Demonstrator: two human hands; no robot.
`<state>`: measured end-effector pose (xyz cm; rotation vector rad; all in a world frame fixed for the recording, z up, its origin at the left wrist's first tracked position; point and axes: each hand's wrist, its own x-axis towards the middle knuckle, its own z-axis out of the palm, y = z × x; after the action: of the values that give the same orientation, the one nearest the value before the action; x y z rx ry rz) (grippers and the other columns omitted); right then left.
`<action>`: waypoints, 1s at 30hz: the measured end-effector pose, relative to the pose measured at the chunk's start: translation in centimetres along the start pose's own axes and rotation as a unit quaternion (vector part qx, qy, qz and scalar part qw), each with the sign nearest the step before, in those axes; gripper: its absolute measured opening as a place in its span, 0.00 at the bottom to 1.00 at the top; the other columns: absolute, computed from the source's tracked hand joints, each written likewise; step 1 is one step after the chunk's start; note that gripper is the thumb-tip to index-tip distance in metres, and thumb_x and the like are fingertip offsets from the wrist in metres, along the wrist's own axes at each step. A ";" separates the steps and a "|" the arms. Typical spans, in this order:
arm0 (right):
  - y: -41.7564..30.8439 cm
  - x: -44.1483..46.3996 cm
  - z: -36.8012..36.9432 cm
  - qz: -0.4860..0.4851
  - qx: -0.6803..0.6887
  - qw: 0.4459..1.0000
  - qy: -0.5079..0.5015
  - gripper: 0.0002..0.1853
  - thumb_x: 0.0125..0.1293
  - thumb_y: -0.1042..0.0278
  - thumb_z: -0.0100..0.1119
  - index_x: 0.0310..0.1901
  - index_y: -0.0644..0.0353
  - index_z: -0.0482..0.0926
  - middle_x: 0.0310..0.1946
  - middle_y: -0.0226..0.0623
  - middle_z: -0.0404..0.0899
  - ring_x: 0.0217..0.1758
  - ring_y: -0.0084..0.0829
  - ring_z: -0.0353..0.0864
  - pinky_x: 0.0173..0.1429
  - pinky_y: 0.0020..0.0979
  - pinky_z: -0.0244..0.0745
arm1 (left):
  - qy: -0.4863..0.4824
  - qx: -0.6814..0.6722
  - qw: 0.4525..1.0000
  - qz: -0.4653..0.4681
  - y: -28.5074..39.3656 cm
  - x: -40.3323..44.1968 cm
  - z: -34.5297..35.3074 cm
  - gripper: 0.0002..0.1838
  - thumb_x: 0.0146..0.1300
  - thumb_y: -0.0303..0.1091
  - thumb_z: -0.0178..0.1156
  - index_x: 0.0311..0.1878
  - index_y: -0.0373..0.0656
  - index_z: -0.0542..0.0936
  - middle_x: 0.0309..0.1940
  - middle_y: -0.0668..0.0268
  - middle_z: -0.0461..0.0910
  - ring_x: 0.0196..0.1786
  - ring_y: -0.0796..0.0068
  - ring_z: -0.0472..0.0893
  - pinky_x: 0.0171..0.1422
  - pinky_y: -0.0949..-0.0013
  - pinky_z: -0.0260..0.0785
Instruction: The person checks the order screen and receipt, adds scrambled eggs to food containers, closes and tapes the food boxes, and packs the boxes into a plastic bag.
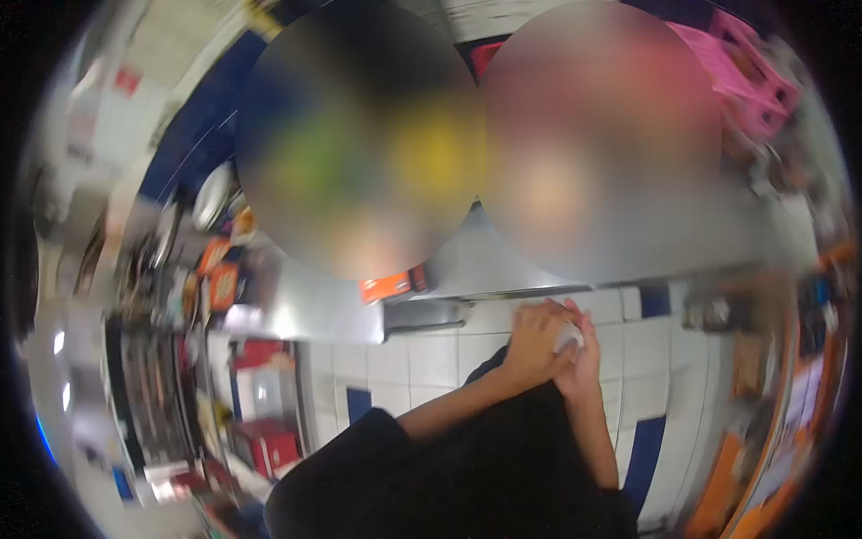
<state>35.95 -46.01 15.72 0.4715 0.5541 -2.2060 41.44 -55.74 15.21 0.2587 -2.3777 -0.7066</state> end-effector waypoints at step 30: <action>-62.1 6.9 -59.7 -0.319 0.076 0.882 0.339 0.44 0.72 0.28 0.32 0.81 0.47 0.46 0.81 0.35 0.51 0.85 0.50 0.39 0.78 0.69 0.16 | -0.377 -0.005 0.748 -0.545 0.7 -8.6 18.4 0.20 0.68 0.38 0.61 0.56 0.33 0.80 0.37 0.51 0.87 0.37 0.64 0.88 0.43 0.65 0.80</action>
<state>-7.38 17.87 -23.11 1.3334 1.0187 -2.6918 36.55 -44.42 -0.92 1.7443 -2.7900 -1.5680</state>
